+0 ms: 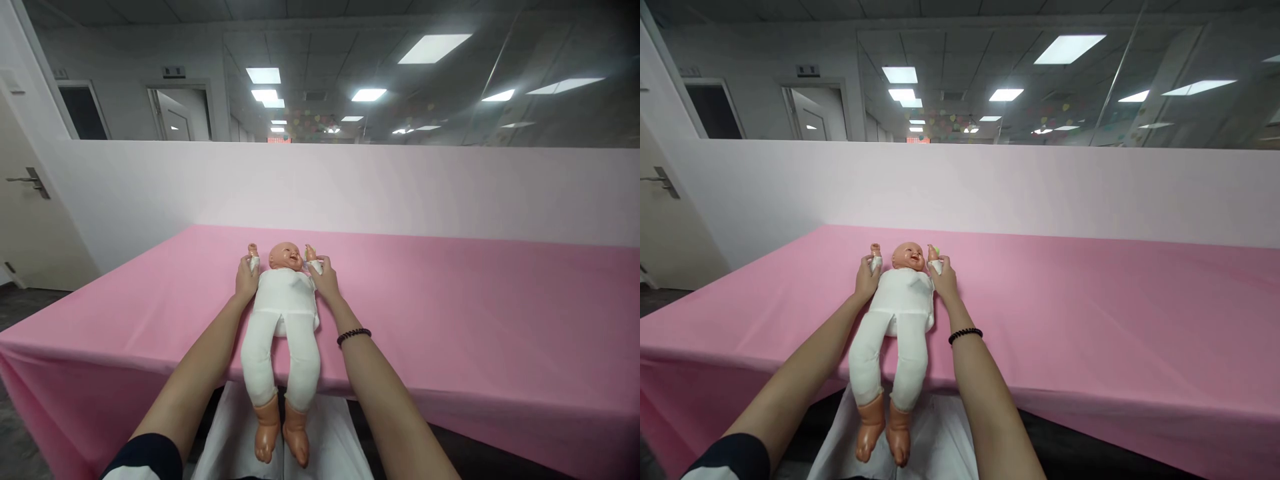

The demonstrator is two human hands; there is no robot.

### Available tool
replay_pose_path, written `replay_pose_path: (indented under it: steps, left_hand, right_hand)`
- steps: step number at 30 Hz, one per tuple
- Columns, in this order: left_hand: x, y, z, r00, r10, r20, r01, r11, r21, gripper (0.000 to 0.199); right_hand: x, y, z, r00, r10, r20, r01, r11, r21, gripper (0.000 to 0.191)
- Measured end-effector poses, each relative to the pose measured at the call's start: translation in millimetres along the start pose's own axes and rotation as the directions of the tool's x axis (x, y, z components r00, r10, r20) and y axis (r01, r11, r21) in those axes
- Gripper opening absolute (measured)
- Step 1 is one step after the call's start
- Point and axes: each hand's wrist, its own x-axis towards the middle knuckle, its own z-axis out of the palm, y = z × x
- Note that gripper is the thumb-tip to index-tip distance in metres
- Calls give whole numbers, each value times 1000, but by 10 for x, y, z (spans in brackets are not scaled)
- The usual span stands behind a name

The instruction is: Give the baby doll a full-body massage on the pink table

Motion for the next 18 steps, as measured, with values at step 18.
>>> replay_pose_path:
  steps: [18]
  left_hand:
    - [27,-2,-3,956,-127,265,167,977,-135,31]
  right_hand:
    - [27,174,3,970,201,139,-201,979,-14,15]
